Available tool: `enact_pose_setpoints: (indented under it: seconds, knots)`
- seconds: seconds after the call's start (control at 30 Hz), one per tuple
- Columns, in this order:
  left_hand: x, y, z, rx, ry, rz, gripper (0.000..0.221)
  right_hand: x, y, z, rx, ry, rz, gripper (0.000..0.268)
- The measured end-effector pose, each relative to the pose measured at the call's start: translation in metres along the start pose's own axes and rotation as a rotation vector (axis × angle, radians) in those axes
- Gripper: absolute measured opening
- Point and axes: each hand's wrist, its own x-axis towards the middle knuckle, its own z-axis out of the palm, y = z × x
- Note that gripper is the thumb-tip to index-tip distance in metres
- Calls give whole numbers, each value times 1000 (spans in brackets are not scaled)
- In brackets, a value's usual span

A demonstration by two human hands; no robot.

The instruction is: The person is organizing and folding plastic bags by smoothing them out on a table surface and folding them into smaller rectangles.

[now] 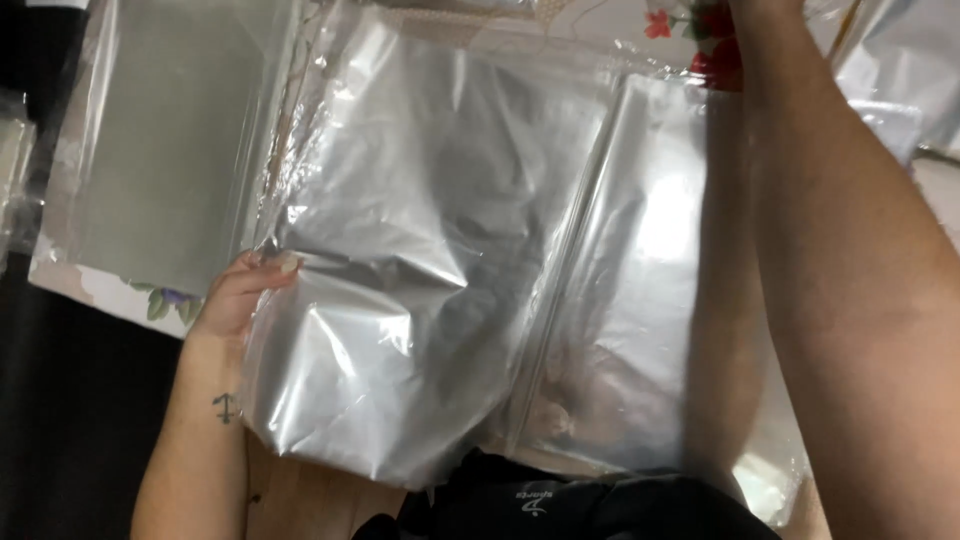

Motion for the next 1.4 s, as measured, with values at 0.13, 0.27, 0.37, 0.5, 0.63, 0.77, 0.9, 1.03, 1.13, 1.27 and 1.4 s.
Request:
enact_pose_setpoints:
  seconds: [0.13,0.27,0.37,0.5,0.63,0.77,0.9,1.03,1.13,1.27,1.4]
  knots:
    - [11,4,-8,113,-99,-23,13,-42,-13,-16,24,-159,104,45]
    - [-11,27,21,317,-189,-62,32,-101,-49,-31,37,-314,228,52]
    - [-3,32,26,447,-288,-29,47,-147,-81,-43,51,-417,312,58]
    - [12,23,-11,431,-293,-34,46,-201,-126,-49,78,-545,384,66]
    - [-18,38,30,519,-234,10,36,-258,-162,-56,114,-662,462,76]
    - [-31,42,51,611,-166,104,8,-310,-186,-52,231,-584,787,81]
    - [-12,36,44,498,-178,123,16,-312,-170,-45,215,-615,812,81]
    - [1,37,39,354,-270,-56,52,-297,-159,-30,100,-677,867,71]
    - [30,28,14,338,-300,-137,55,-285,-149,-18,-7,-774,834,58]
    - [21,37,28,417,-278,-139,46,-275,-139,-5,-123,-916,764,39]
    - [11,56,30,517,-221,-124,46,-272,-154,9,-151,-972,724,40]
